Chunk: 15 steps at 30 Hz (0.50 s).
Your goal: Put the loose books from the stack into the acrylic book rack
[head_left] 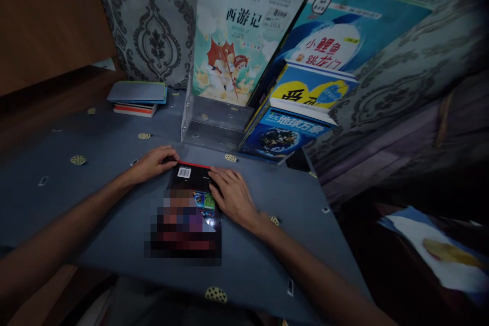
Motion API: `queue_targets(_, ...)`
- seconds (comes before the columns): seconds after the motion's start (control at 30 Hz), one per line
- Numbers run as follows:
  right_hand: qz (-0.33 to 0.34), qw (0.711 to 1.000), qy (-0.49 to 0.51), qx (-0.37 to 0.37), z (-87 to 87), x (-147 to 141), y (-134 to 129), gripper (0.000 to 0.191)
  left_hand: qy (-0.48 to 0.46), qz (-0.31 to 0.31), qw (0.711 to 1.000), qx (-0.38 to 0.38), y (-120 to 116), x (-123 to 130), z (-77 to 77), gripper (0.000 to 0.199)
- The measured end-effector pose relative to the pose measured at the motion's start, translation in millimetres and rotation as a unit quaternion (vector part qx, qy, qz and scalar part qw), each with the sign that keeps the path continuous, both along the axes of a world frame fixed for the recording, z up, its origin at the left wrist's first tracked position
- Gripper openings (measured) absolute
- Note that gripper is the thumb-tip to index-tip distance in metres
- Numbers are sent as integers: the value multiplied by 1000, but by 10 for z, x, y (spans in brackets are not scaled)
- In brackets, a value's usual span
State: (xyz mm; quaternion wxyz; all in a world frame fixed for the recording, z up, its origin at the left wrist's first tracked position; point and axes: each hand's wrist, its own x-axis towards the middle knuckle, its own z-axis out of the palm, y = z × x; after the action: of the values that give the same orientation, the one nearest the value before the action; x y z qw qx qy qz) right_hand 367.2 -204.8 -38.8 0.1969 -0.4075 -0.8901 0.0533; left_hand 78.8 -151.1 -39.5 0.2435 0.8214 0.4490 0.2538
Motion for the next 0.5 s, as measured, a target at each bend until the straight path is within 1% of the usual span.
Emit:
queue_targets(0.13, -13, 1000, -2, 1, -26, 114, -10, 31, 8, -2, 1000, 1, -13, 5, 27, 20)
queue_targets(0.27, -14, 1000, 7, -1, -37, 117, -7, 32, 29, -4, 999, 19, -33, 30, 57, 22)
queue_targets(0.37, -16, 1000, 8, -7, -41, 107, -8, 33, 25, 0, 999, 44, -72, 91, 70, 25)
queue_targets(0.5, -16, 1000, 3, -10, -60, 107, -18, 34, 46, -34, 996, 75, -164, 206, 59, 29)
